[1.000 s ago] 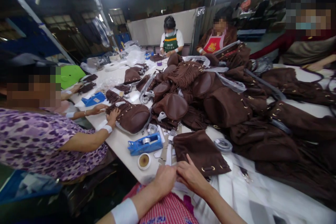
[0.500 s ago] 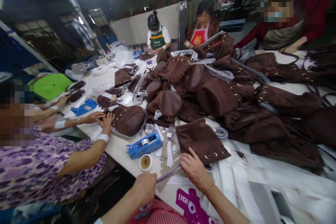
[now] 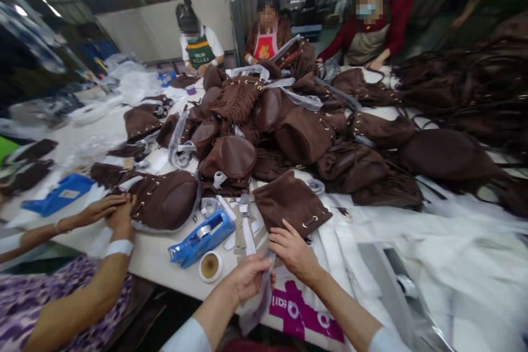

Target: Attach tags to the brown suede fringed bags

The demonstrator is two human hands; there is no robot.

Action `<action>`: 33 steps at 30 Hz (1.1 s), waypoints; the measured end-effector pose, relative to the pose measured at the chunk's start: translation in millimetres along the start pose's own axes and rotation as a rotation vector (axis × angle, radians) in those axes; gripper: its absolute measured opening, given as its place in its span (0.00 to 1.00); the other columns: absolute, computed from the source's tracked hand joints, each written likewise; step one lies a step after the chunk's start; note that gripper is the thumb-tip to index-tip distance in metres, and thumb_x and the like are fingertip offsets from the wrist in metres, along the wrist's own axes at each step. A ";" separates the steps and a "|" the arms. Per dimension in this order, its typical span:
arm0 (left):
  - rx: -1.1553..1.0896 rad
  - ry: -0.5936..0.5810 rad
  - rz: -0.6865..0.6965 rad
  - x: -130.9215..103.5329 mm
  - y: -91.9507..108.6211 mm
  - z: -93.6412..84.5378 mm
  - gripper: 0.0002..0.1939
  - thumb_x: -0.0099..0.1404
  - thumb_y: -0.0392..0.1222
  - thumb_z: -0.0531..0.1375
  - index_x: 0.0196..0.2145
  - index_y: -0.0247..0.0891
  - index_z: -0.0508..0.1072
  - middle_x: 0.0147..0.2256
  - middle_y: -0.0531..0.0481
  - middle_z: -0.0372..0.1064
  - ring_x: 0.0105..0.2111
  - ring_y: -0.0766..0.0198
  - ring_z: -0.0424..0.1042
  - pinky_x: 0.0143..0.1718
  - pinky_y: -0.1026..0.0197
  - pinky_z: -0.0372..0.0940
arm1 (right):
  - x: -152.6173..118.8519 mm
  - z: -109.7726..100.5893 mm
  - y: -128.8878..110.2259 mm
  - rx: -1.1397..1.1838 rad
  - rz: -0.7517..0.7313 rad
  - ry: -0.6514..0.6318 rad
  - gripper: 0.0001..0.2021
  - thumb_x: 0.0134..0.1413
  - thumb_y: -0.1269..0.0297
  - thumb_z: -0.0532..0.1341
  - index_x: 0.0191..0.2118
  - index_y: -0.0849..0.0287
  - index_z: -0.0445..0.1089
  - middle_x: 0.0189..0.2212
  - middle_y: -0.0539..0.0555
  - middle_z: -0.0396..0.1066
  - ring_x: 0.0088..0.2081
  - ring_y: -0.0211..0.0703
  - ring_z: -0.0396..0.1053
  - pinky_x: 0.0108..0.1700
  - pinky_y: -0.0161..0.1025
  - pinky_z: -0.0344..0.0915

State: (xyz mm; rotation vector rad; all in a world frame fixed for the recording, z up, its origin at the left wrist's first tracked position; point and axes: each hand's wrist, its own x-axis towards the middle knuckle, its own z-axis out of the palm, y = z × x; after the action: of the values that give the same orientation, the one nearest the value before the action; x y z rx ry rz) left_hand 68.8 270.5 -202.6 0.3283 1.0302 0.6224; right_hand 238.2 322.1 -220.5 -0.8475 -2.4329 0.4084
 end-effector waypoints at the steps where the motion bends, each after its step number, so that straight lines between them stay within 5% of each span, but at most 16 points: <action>1: -0.022 0.020 -0.006 3.5 -0.7 3.6 0.17 0.49 0.47 0.70 0.28 0.37 0.67 0.20 0.55 0.67 0.21 0.68 0.68 0.28 0.64 0.65 | -2.7 -2.4 -2.8 -0.028 0.054 0.036 0.10 0.63 0.70 0.54 0.42 0.55 0.72 0.45 0.53 0.75 0.54 0.46 0.66 0.64 0.58 0.50; 4: -0.070 0.104 -0.014 8.5 -1.4 15.1 0.16 0.51 0.44 0.69 0.28 0.38 0.65 0.19 0.56 0.65 0.20 0.68 0.68 0.27 0.64 0.66 | -18.8 -11.2 -23.3 -0.038 0.324 0.185 0.15 0.63 0.69 0.52 0.52 0.57 0.68 0.54 0.60 0.70 0.56 0.51 0.64 0.60 0.58 0.57; 7: -0.093 0.189 0.017 13.4 -1.8 28.7 0.15 0.52 0.43 0.69 0.28 0.39 0.64 0.20 0.57 0.64 0.21 0.69 0.67 0.29 0.62 0.68 | -39.8 -14.9 -62.3 0.181 0.742 0.318 0.15 0.65 0.63 0.49 0.50 0.59 0.68 0.48 0.62 0.73 0.50 0.50 0.71 0.52 0.48 0.68; 11: -0.055 0.275 0.076 23.0 -1.8 50.4 0.17 0.49 0.43 0.68 0.24 0.39 0.62 0.18 0.59 0.60 0.20 0.70 0.63 0.27 0.64 0.65 | -56.5 0.3 -111.7 0.496 1.088 0.280 0.20 0.59 0.55 0.57 0.54 0.59 0.63 0.42 0.59 0.77 0.44 0.51 0.76 0.46 0.44 0.72; 14: 0.010 0.290 0.126 25.9 3.2 67.2 0.17 0.46 0.46 0.68 0.23 0.38 0.63 0.17 0.60 0.59 0.19 0.71 0.60 0.22 0.66 0.60 | -59.9 12.9 -123.3 0.344 1.252 0.332 0.28 0.54 0.57 0.59 0.58 0.64 0.57 0.46 0.66 0.75 0.48 0.59 0.74 0.50 0.52 0.69; 17: 0.067 0.246 0.173 23.9 13.6 81.8 0.18 0.42 0.48 0.69 0.23 0.38 0.65 0.18 0.60 0.61 0.20 0.71 0.62 0.22 0.68 0.57 | -62.1 8.9 -119.8 0.254 1.255 0.352 0.19 0.52 0.63 0.57 0.51 0.61 0.65 0.45 0.65 0.75 0.47 0.60 0.73 0.50 0.54 0.68; 23: 0.088 0.216 0.192 23.7 32.8 98.5 0.21 0.39 0.50 0.69 0.25 0.39 0.64 0.19 0.59 0.62 0.19 0.69 0.62 0.22 0.66 0.57 | -63.4 -20.0 -112.2 0.637 1.088 0.391 0.18 0.50 0.60 0.60 0.48 0.60 0.67 0.43 0.57 0.75 0.44 0.51 0.72 0.48 0.45 0.67; 27: 0.118 0.240 0.198 28.7 43.5 97.2 0.19 0.40 0.49 0.69 0.24 0.39 0.64 0.17 0.60 0.61 0.18 0.70 0.61 0.22 0.66 0.57 | -68.4 -25.0 -112.6 0.806 1.130 0.347 0.15 0.50 0.52 0.61 0.32 0.60 0.68 0.28 0.52 0.73 0.33 0.47 0.71 0.38 0.42 0.68; 33: 0.184 0.247 0.147 30.7 52.0 82.6 0.13 0.43 0.43 0.67 0.25 0.38 0.68 0.19 0.58 0.65 0.19 0.69 0.63 0.23 0.65 0.57 | -75.5 -48.3 -133.2 1.431 1.132 0.253 0.20 0.44 0.49 0.67 0.34 0.61 0.67 0.23 0.50 0.72 0.22 0.38 0.69 0.26 0.36 0.68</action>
State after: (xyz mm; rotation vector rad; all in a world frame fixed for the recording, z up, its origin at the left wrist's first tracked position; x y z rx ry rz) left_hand 135.1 332.9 -156.0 0.5010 1.3125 0.7141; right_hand 251.3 177.8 -151.6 -1.2354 -0.6873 1.8982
